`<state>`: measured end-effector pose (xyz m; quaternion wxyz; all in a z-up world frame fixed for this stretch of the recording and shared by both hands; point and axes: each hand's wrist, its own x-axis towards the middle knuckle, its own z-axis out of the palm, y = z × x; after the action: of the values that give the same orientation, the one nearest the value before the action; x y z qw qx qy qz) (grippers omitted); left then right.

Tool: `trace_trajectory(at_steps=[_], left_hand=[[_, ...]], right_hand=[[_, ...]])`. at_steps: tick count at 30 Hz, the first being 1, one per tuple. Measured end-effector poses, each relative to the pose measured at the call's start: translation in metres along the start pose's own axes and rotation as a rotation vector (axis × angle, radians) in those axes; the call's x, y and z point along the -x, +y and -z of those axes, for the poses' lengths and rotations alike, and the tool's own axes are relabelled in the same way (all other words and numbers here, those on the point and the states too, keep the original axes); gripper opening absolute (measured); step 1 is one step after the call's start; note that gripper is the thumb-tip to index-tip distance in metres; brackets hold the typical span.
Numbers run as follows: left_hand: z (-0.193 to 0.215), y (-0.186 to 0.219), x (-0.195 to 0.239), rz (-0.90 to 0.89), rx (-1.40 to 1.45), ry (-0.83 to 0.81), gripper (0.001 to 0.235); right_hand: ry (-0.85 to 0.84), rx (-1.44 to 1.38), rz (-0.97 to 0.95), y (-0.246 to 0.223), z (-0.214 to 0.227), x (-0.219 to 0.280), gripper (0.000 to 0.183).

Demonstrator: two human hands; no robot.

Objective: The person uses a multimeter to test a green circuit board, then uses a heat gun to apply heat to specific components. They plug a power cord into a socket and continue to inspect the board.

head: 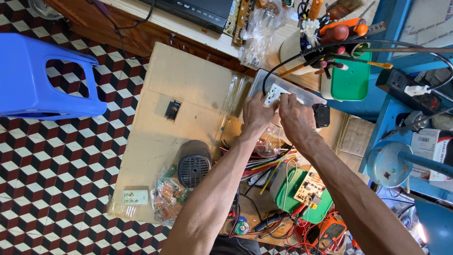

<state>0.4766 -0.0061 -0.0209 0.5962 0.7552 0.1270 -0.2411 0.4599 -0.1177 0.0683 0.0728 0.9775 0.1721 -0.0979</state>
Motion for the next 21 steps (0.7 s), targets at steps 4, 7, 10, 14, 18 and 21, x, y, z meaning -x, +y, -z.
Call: trace_trajectory(at_steps=[4,7,10,14,18,21], left_hand=[[-0.002,-0.008,0.007,-0.025,0.064,0.024,0.070],[-0.004,-0.009,0.006,-0.043,0.074,0.028,0.083],[-0.004,-0.012,0.005,-0.011,0.077,0.004,0.088],[-0.003,-0.010,0.006,0.037,0.028,-0.051,0.074],[-0.007,-0.011,0.001,0.021,0.023,0.011,0.095],[-0.013,-0.012,-0.001,0.048,0.036,0.008,0.097]], right_hand=[[-0.087,-0.048,-0.015,0.024,0.011,-0.015,0.017],[-0.093,-0.224,0.026,0.043,0.027,-0.027,0.017],[-0.232,-0.386,-0.042,0.050,0.039,-0.039,0.017],[-0.224,-0.431,-0.056,0.046,0.048,-0.039,0.018],[-0.187,-0.251,-0.001,0.037,0.037,-0.032,0.019],[-0.073,-0.149,0.147,0.039,0.025,-0.034,0.016]])
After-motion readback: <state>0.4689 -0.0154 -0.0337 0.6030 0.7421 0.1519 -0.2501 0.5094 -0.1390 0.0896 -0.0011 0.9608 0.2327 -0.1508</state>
